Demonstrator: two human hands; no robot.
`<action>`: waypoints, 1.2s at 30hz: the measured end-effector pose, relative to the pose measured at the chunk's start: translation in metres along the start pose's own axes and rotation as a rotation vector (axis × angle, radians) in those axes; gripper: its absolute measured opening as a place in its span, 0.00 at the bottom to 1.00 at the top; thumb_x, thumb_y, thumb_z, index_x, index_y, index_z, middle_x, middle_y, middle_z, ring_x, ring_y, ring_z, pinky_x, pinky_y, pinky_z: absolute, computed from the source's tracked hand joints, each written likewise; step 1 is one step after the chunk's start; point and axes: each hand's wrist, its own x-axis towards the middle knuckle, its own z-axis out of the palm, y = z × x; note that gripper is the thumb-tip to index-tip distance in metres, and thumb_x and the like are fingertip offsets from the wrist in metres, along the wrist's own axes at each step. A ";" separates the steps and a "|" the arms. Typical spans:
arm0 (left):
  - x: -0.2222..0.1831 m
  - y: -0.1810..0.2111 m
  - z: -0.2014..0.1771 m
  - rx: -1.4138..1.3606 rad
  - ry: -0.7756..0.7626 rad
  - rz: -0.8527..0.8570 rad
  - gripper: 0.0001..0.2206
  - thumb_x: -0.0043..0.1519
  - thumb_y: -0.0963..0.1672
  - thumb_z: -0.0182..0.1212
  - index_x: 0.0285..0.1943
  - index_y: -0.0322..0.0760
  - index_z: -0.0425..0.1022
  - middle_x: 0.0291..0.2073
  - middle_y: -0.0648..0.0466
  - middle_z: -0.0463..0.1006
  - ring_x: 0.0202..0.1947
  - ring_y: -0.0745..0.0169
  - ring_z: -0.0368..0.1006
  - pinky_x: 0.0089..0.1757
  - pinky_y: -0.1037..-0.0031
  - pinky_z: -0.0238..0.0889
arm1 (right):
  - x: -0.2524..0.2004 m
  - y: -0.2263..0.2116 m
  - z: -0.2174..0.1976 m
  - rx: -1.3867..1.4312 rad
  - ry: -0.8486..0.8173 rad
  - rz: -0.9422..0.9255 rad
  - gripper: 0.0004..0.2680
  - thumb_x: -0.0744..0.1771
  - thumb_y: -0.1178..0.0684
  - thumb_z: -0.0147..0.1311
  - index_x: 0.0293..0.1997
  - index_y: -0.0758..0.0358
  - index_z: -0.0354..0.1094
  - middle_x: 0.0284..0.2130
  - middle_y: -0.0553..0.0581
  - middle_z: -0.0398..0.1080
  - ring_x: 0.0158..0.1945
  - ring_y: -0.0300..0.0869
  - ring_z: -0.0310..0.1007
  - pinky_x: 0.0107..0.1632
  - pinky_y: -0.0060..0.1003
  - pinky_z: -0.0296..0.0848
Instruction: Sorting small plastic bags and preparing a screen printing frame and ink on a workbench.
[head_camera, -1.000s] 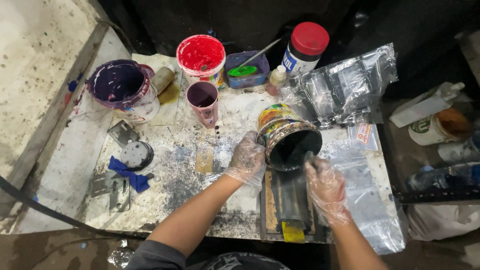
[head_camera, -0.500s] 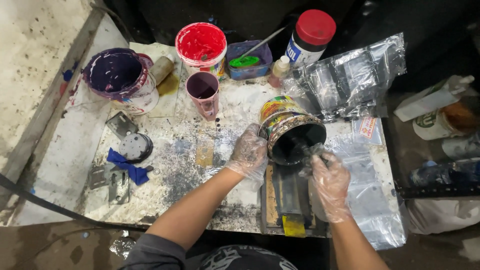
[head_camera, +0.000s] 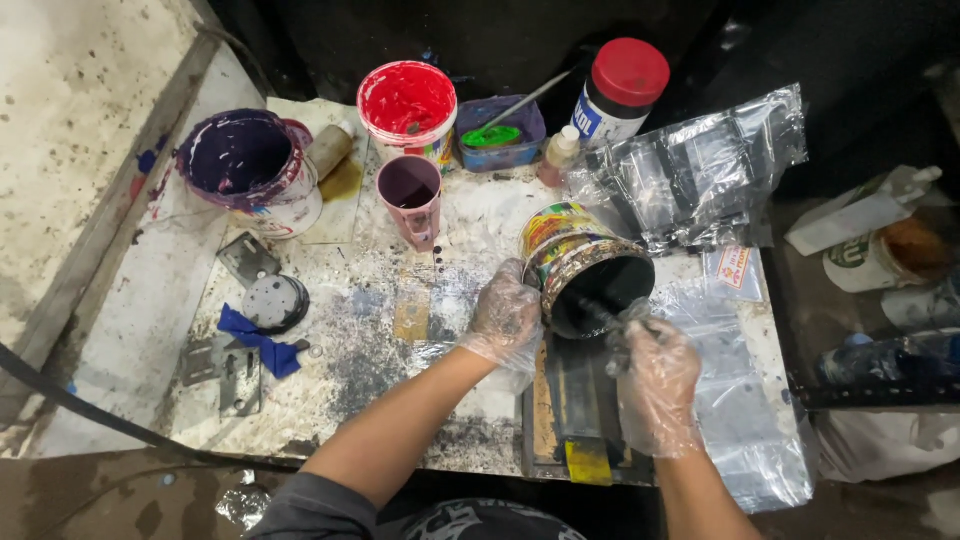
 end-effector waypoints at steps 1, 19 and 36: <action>-0.002 0.001 -0.001 -0.001 0.004 0.003 0.15 0.64 0.48 0.46 0.54 0.44 0.76 0.51 0.40 0.80 0.60 0.36 0.70 0.58 0.50 0.65 | 0.015 0.028 0.003 -0.079 0.084 -0.108 0.08 0.65 0.53 0.64 0.42 0.68 0.76 0.28 0.69 0.76 0.38 0.58 0.79 0.41 0.50 0.76; -0.027 0.034 -0.030 0.011 0.050 0.000 0.14 0.61 0.48 0.48 0.50 0.48 0.77 0.47 0.44 0.82 0.58 0.39 0.73 0.55 0.53 0.69 | 0.004 -0.004 0.003 -0.046 0.052 -0.230 0.06 0.66 0.56 0.63 0.40 0.69 0.73 0.28 0.68 0.75 0.32 0.54 0.79 0.38 0.41 0.76; -0.017 0.030 -0.026 0.033 0.030 -0.036 0.14 0.63 0.48 0.48 0.53 0.46 0.75 0.51 0.41 0.80 0.60 0.36 0.71 0.57 0.51 0.66 | 0.024 0.025 0.006 -0.297 0.014 -0.330 0.09 0.67 0.51 0.63 0.41 0.69 0.77 0.28 0.71 0.76 0.36 0.60 0.79 0.37 0.50 0.76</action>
